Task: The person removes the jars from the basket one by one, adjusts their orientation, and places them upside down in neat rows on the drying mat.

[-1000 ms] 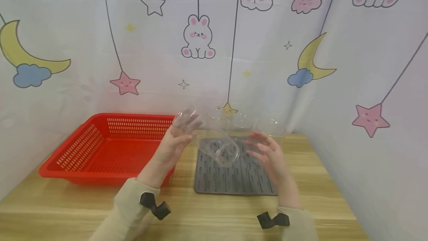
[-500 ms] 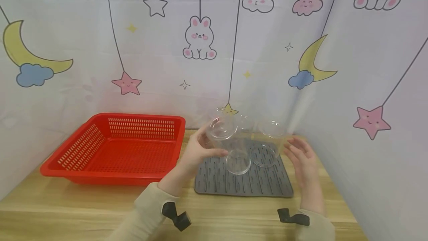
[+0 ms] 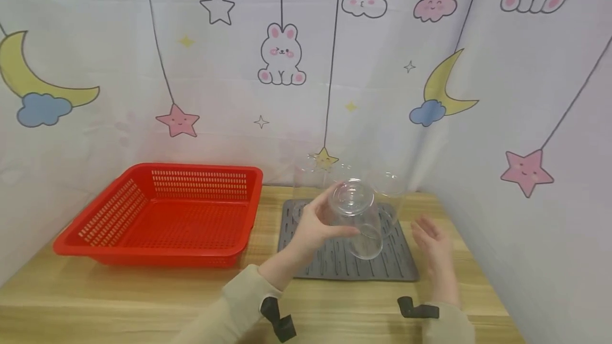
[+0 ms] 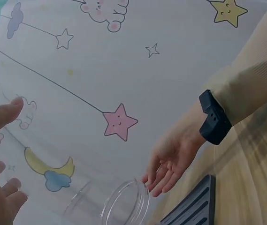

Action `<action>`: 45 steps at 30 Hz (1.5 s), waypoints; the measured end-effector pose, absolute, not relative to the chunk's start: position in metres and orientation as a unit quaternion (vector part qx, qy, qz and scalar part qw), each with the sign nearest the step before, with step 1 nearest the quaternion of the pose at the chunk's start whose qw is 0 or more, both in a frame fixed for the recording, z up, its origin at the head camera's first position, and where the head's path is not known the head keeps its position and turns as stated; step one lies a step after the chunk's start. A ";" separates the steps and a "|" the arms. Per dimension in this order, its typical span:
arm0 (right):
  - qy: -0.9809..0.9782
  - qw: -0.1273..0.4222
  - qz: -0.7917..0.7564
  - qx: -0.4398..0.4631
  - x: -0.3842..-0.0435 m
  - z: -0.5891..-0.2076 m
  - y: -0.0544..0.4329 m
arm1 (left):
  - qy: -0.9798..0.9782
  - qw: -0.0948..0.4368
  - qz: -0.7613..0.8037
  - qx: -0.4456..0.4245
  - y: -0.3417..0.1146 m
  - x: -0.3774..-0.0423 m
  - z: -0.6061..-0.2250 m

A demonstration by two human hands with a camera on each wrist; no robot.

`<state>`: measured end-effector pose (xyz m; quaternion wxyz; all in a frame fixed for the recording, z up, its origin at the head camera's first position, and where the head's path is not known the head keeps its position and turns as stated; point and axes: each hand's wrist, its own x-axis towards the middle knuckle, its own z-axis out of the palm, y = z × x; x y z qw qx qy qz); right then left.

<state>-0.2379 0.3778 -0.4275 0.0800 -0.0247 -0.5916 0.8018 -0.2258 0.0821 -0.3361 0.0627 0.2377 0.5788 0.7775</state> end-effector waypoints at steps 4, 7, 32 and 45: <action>-0.611 0.074 0.787 -0.043 -0.239 -0.438 0.381 | 0.584 0.059 0.776 0.230 0.096 -0.225 -0.344; -0.623 0.065 0.778 -0.052 -0.239 -0.445 0.385 | 0.584 0.060 0.777 0.225 0.106 -0.225 -0.350; -0.727 0.038 0.673 -0.133 -0.247 -0.460 0.373 | 0.633 0.099 0.736 0.219 0.153 -0.237 -0.384; -0.723 0.046 0.677 -0.132 -0.241 -0.457 0.373 | 0.660 0.107 0.711 0.218 0.171 -0.241 -0.382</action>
